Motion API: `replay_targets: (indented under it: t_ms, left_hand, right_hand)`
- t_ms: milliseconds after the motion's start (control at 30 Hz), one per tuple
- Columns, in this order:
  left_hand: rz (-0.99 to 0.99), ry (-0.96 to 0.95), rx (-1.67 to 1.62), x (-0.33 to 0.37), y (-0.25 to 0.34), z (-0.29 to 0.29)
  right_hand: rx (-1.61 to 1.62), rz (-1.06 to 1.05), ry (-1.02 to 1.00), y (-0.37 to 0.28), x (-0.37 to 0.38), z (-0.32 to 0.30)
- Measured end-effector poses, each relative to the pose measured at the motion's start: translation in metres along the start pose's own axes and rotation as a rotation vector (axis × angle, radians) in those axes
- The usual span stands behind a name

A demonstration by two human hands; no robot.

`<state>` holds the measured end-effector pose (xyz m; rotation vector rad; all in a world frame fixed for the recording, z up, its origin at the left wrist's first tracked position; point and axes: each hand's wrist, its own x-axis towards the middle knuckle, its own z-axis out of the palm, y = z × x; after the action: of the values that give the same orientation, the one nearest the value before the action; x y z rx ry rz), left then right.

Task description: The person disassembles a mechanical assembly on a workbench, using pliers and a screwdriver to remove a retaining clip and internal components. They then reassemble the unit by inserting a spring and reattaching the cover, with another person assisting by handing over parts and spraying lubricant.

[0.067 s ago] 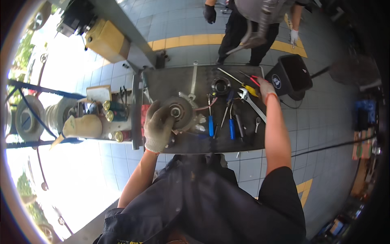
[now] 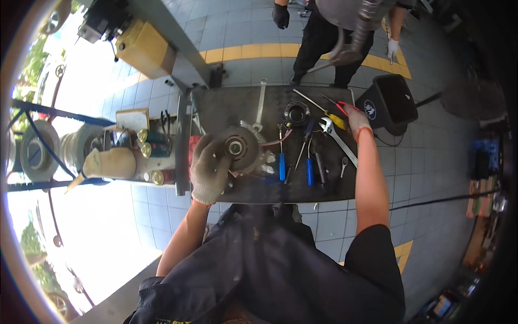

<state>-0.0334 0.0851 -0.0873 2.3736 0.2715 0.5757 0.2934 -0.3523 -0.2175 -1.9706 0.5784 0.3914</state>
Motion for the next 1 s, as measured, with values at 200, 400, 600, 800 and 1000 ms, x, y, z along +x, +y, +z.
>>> replay_targets:
  t_ms: [200,400,600,800,1000]
  left_hand:
    - [-0.214,0.045,0.062,-0.07,-0.037,-0.036]
    - [-0.207,0.012,0.17,-0.112,-0.08,-0.064]
    - [-0.172,0.02,0.102,-0.112,-0.097,-0.069]
    - [-0.184,0.031,0.053,-0.126,-0.117,-0.065]
    - [-0.294,0.049,0.03,-0.142,-0.136,-0.069]
  right_hand:
    - [-0.477,-0.176,-0.072,-0.005,-0.02,-0.015]
    - [-0.762,-0.328,-0.067,-0.023,-0.033,-0.023]
    - [-0.808,-0.372,-0.174,-0.003,-0.02,-0.021]
    - [-1.029,-0.217,0.291,-0.033,-0.073,0.008]
    - [-0.975,-0.196,-0.049,-0.056,-0.122,0.09]
